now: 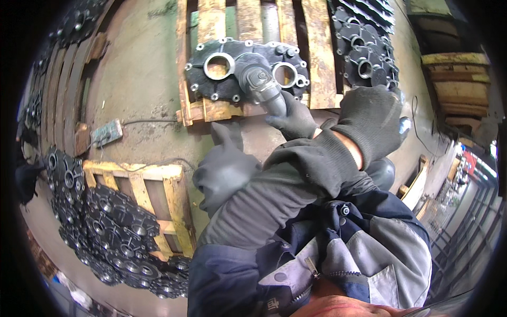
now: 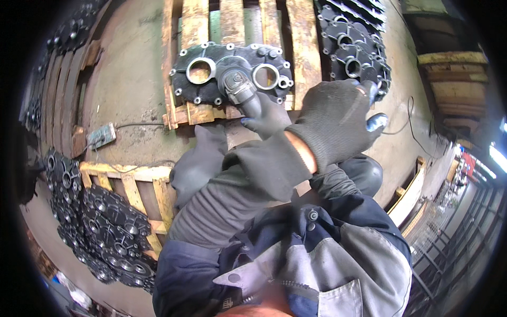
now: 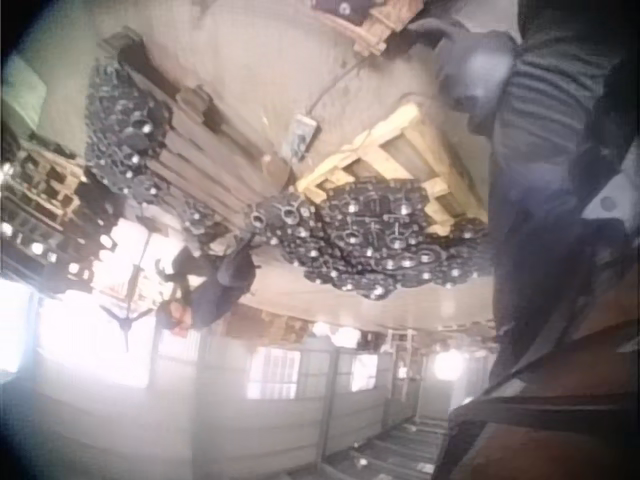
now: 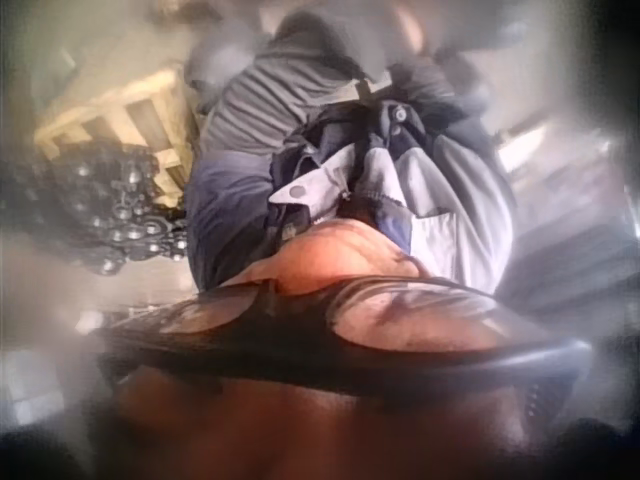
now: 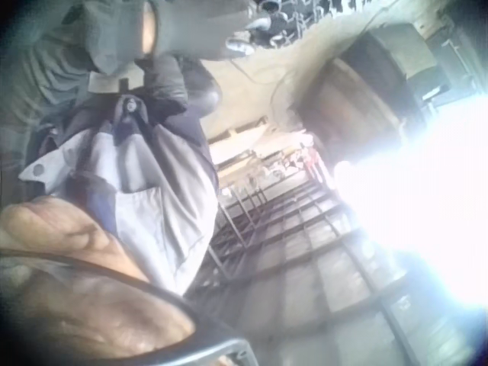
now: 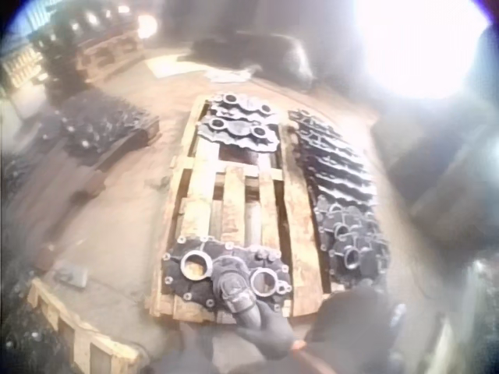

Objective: The person uses an angle grinder to smooth the edges of metal parts placed on a wooden pallet. They handle several parts one at a time, flipping them over to grind different sides, then place them back on the pallet.

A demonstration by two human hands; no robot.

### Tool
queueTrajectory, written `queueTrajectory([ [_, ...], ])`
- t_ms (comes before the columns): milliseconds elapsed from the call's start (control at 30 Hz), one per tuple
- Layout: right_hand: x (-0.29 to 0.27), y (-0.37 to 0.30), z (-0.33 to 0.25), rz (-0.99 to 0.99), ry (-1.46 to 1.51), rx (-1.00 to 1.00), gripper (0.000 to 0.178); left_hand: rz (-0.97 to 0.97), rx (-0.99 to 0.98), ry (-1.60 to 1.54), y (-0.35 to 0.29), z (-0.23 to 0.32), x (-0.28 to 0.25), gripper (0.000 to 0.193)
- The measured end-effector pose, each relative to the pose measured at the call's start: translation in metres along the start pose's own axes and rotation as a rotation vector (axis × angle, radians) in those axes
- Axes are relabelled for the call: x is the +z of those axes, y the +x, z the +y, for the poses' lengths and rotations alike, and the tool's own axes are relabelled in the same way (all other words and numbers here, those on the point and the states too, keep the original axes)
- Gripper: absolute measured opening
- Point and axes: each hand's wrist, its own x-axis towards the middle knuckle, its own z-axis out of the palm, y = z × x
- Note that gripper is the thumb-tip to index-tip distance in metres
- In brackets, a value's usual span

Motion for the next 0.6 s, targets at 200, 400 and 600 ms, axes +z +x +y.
queueTrajectory([
  [200, -0.042, -0.01, 0.032, 0.121, 0.638, 0.287, 0.053, -0.132, -0.008, 0.054, -0.004, 0.0, 0.018, 0.047],
  [400, -0.096, 0.009, 0.06, 0.438, 0.615, 0.411, 0.05, -0.178, 0.034, 0.09, 0.001, 0.004, 0.036, 0.047],
  [600, -0.099, 0.053, 0.108, 0.387, 0.393, 0.203, 0.067, -0.117, 0.034, 0.092, 0.004, -0.003, 0.047, 0.05],
])
